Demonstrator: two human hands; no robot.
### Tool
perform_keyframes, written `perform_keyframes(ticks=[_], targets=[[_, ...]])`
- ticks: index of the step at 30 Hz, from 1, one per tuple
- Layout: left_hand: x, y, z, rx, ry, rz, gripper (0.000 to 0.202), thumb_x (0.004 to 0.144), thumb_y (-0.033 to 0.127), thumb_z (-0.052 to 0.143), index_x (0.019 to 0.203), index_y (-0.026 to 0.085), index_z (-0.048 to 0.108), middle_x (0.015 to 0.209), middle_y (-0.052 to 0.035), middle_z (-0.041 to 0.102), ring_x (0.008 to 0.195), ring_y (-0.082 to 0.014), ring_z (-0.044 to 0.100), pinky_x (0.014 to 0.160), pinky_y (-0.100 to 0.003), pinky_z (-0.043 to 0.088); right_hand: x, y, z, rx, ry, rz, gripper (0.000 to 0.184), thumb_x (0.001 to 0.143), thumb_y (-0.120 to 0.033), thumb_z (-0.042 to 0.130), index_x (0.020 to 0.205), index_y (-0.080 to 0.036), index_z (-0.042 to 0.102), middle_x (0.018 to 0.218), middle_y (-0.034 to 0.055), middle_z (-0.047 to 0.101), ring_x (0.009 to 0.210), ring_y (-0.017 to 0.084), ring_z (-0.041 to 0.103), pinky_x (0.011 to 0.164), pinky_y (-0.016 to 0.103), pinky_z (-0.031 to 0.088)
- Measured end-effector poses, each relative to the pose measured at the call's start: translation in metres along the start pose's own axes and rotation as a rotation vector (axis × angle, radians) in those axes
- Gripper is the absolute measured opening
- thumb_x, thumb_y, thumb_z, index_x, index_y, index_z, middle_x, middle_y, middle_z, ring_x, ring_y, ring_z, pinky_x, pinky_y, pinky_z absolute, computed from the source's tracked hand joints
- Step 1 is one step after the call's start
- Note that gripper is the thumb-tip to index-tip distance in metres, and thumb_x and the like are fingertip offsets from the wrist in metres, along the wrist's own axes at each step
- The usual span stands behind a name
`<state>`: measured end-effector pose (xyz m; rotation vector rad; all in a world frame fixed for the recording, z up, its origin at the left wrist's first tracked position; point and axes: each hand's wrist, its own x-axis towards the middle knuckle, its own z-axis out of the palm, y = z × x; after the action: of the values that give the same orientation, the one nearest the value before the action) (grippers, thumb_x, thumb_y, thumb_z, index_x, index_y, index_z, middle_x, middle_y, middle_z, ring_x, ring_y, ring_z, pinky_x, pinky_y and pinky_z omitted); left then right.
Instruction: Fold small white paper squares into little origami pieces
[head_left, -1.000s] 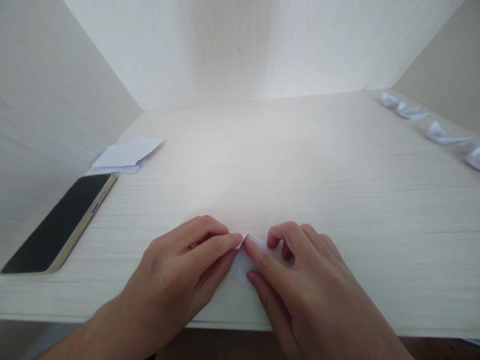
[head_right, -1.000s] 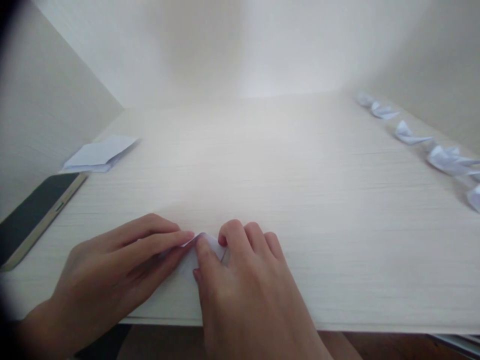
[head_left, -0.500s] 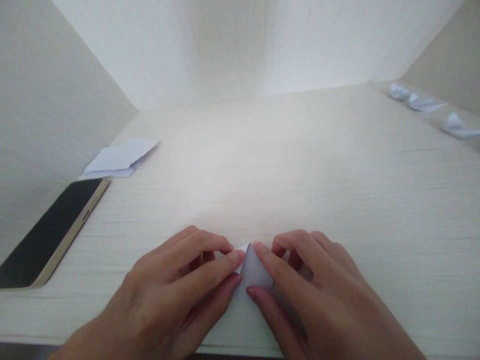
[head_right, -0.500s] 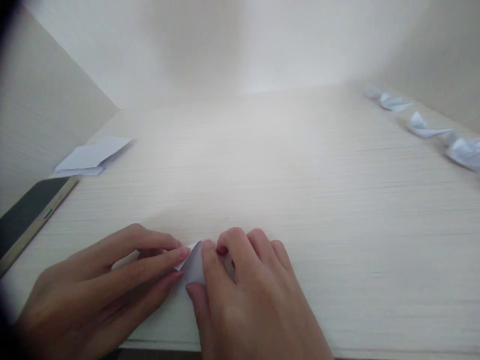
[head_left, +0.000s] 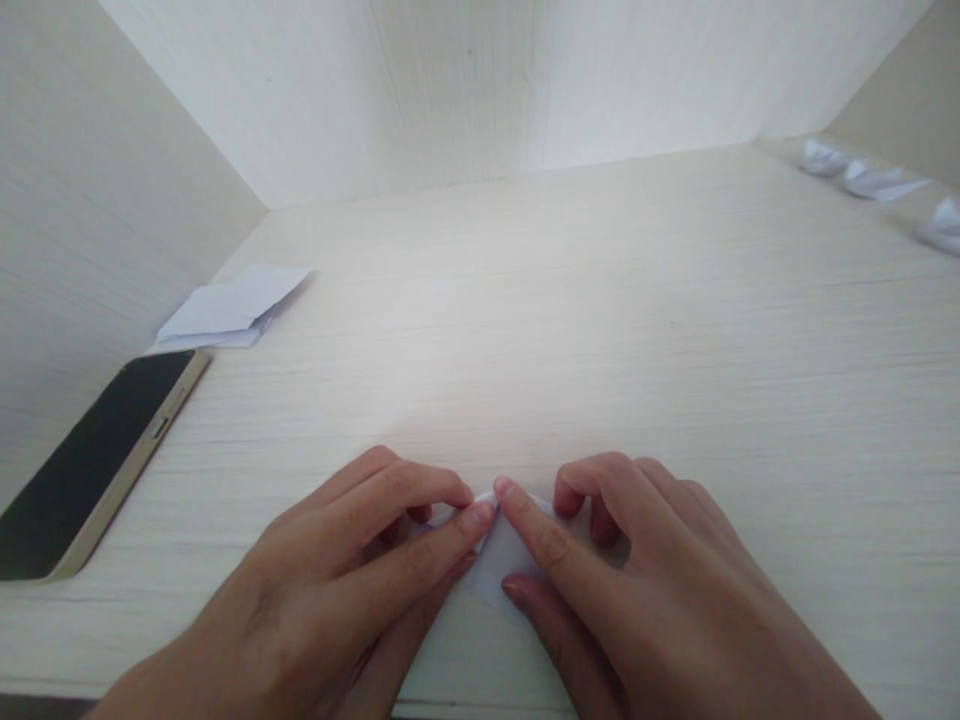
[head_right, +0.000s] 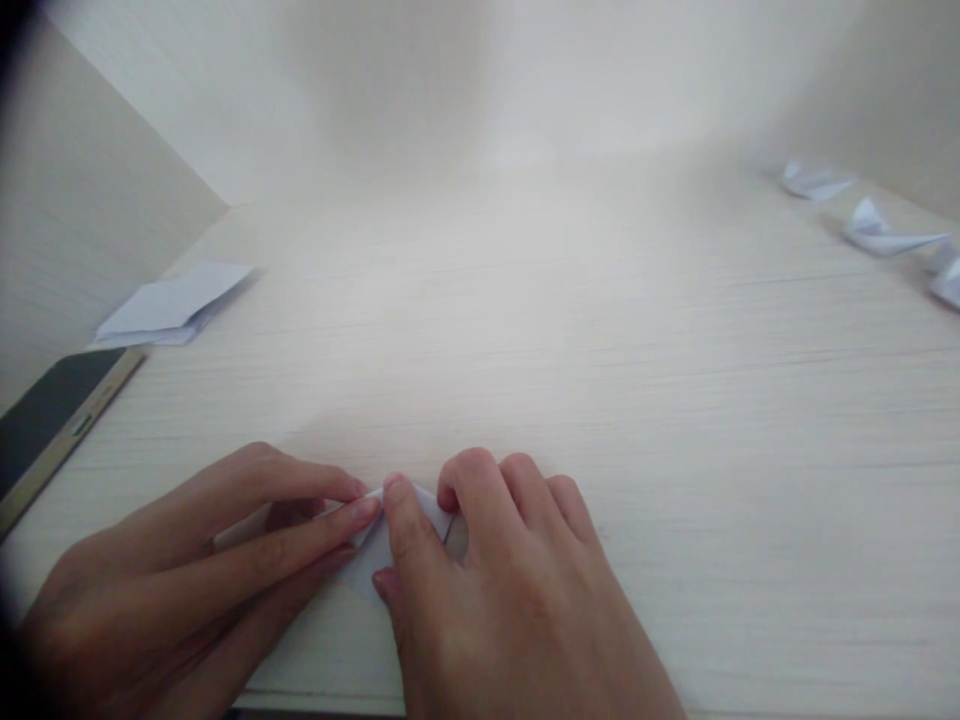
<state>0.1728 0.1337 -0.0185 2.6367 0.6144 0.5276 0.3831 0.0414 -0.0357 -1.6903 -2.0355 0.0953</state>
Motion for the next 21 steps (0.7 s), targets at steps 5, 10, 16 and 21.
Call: perform_keyframes(ticks=[5,10,16,21], targets=[[-0.002,-0.002,0.0007,0.008,-0.033,-0.027,0.037,0.101,0.015,0.057,0.133,0.03,0.067,0.117,-0.0058,0.073,0.1,-0.0188,0.072,0.083,-0.027,0.065,0.0004,-0.0024,-0.0011,-0.023,0.026,-0.009,0.025,0.095,-0.024,0.062,0.118,-0.02,0.069,0.088,0.0076,0.065,0.074,0.026,0.063,0.055,0.036,0.053],[-0.0032,-0.0057,0.0034,0.025,-0.019,0.01,0.035,0.101,0.017,0.056,0.132,0.029,0.068,0.115,-0.0066,0.073,0.096,-0.0183,0.072,0.079,-0.025,0.064,0.0,-0.0009,0.0022,-0.071,0.01,-0.033,0.027,0.094,-0.027,0.064,0.119,-0.02,0.071,0.089,0.0085,0.066,0.072,0.026,0.063,0.055,0.036,0.052],[-0.0012,-0.0047,0.0019,0.029,-0.055,0.009,0.035,0.101,0.015,0.055,0.131,0.028,0.067,0.115,-0.0071,0.072,0.097,-0.0182,0.071,0.078,-0.026,0.065,-0.0005,0.0,0.0069,-0.093,0.009,-0.06,0.028,0.093,-0.027,0.064,0.118,-0.02,0.074,0.087,0.0087,0.066,0.072,0.025,0.062,0.056,0.037,0.053],[-0.0003,-0.0039,0.0021,0.027,-0.043,0.013,0.033,0.102,0.016,0.055,0.13,0.029,0.068,0.114,-0.0062,0.071,0.096,-0.0178,0.07,0.078,-0.026,0.065,-0.0023,0.0009,0.006,-0.095,0.023,-0.076,0.024,0.094,-0.026,0.061,0.113,-0.019,0.074,0.085,0.0085,0.065,0.07,0.024,0.061,0.055,0.035,0.052]])
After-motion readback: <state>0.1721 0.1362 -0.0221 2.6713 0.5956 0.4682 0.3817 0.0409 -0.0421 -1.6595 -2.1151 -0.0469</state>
